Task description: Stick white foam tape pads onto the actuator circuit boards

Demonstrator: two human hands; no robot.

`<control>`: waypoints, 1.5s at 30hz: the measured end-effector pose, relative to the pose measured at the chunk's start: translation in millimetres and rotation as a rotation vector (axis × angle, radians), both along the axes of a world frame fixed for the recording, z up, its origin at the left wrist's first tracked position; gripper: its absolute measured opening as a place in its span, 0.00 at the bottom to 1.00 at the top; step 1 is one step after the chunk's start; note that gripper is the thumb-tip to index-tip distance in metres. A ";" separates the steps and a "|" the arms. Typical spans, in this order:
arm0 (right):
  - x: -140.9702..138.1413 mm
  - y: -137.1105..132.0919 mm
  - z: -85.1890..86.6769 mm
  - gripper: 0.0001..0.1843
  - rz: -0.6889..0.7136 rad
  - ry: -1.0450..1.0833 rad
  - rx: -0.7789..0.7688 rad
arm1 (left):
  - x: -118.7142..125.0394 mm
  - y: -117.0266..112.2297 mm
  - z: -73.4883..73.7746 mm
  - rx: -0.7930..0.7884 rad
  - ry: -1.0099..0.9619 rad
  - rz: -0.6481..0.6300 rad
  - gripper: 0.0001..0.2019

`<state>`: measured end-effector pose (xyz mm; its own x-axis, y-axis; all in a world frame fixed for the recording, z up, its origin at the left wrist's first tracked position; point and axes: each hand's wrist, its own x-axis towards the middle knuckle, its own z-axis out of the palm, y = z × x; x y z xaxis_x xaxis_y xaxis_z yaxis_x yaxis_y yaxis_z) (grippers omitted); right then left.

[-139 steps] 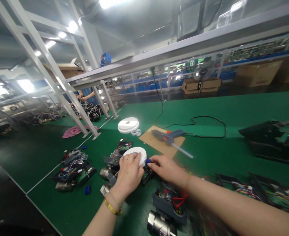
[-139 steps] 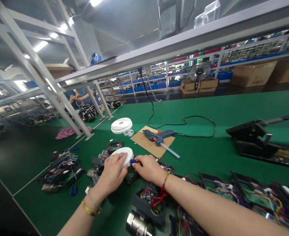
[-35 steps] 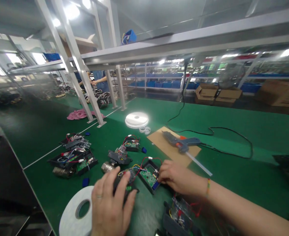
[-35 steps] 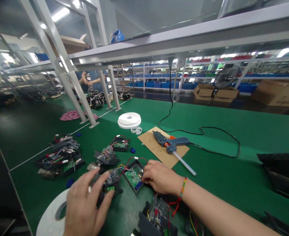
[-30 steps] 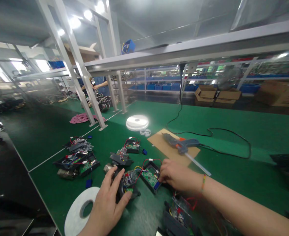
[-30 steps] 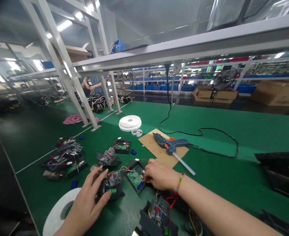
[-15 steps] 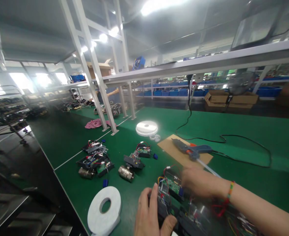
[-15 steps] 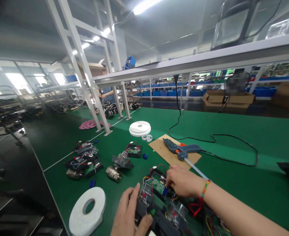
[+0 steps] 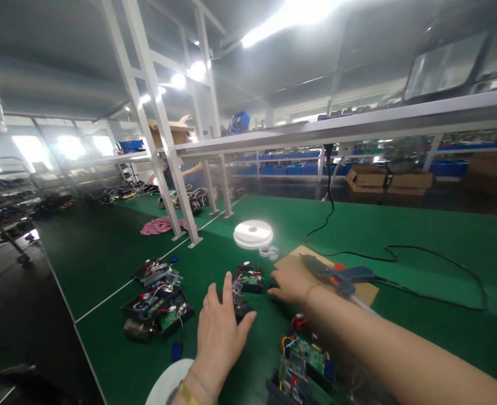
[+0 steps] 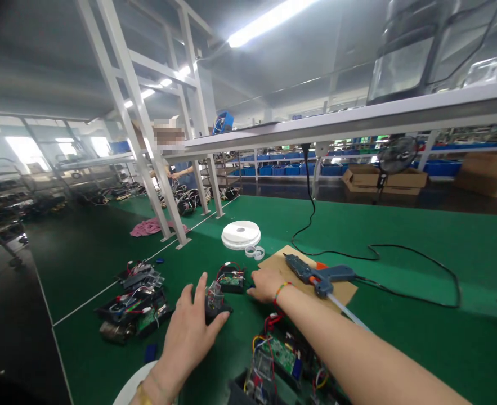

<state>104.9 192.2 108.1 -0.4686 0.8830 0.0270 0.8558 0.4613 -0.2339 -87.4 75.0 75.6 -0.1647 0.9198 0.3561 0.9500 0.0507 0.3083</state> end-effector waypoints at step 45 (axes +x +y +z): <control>16.2 -38.3 -6.8 0.21 0.244 0.418 -0.133 | -66.7 -150.5 -118.7 0.104 -0.051 -0.056 0.24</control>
